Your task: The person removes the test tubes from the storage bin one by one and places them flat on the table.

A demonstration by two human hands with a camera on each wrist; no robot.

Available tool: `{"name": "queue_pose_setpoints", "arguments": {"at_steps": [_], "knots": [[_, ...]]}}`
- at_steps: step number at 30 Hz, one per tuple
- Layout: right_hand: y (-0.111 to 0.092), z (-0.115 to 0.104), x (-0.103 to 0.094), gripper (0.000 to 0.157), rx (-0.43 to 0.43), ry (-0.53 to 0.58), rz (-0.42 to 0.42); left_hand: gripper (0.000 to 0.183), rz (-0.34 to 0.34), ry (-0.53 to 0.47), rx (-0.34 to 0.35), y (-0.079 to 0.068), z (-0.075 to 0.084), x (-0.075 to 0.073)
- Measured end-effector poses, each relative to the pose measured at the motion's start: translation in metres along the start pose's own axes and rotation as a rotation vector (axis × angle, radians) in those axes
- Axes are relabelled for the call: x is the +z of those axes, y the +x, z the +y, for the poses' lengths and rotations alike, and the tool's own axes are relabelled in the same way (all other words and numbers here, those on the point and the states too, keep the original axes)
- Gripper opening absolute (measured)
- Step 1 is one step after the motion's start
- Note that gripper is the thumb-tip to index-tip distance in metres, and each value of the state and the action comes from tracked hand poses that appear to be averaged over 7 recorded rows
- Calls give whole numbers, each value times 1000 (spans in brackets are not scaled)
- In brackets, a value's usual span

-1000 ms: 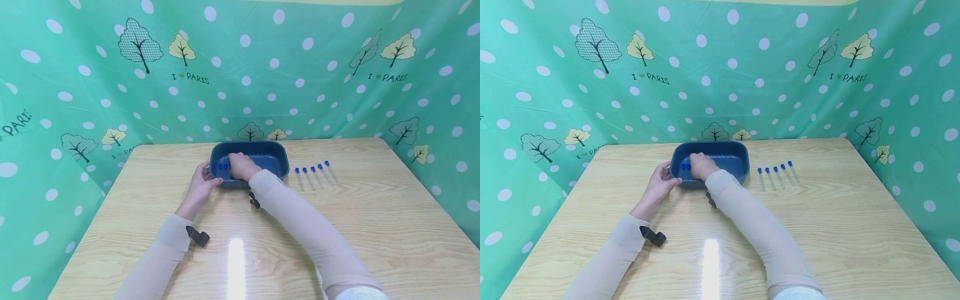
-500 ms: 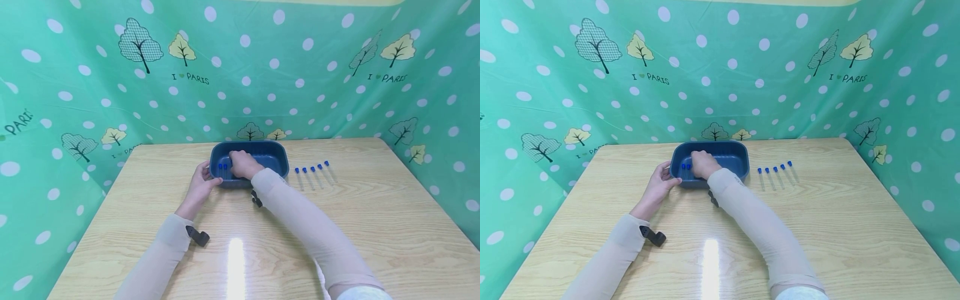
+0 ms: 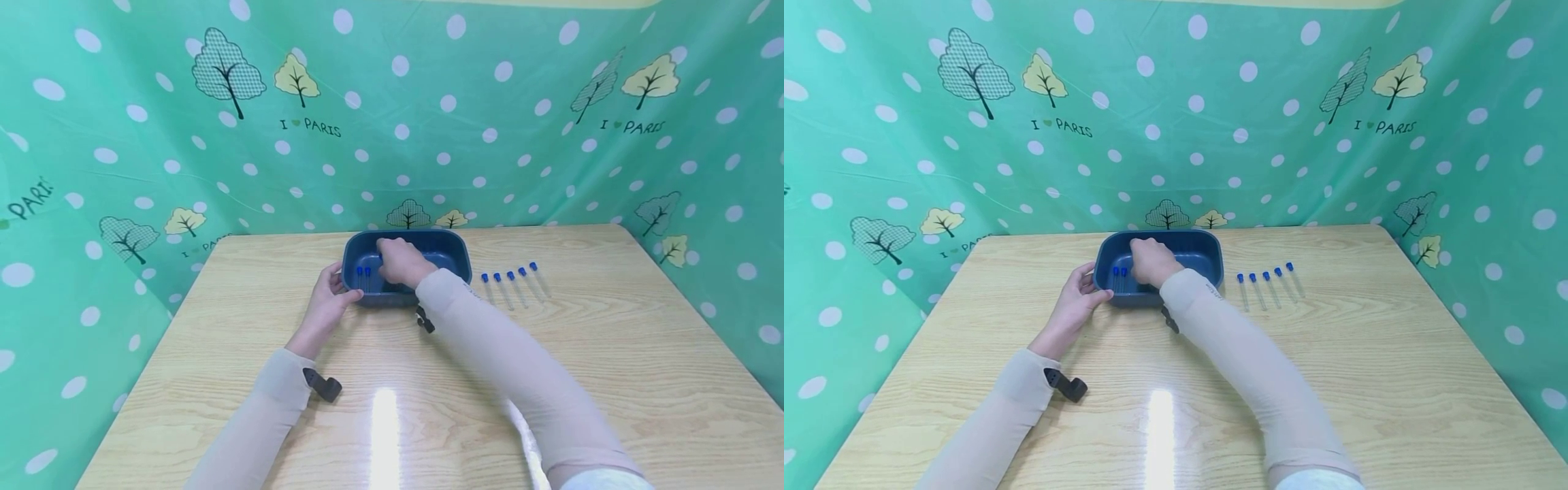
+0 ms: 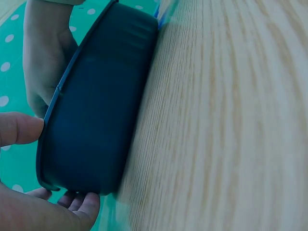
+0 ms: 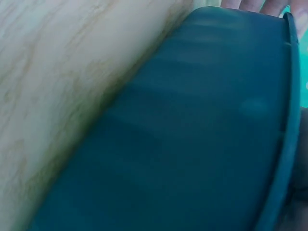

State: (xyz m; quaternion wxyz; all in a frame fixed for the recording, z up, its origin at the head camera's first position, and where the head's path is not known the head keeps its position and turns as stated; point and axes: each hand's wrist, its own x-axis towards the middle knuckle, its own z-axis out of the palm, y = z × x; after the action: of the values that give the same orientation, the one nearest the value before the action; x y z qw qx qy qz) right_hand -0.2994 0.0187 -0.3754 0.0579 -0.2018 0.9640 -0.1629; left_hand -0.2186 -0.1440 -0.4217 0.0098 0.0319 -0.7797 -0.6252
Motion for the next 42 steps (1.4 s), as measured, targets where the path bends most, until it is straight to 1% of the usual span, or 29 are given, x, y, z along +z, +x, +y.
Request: {"name": "queue_pose_setpoints", "arguments": {"at_steps": [8,15,21,31,38,42], "knots": [[-6,1,-10,49,7,27,-2,77,2,-13,8,0,0,1],[-13,4,-17,51,11,45,17,77,1,-15,3,0,2,0],[-18,8,-21,51,11,98,15,77,-6,-11,0,0,1,-1],[-28,18,-29,50,10,176,12,78,1,-25,1,1,1,0],[-36,23,-33,50,23,205,23,78,8,-21,1,1,0,1],[-40,26,-33,50,19,197,50,78,7,-20,1,1,0,1]]}}
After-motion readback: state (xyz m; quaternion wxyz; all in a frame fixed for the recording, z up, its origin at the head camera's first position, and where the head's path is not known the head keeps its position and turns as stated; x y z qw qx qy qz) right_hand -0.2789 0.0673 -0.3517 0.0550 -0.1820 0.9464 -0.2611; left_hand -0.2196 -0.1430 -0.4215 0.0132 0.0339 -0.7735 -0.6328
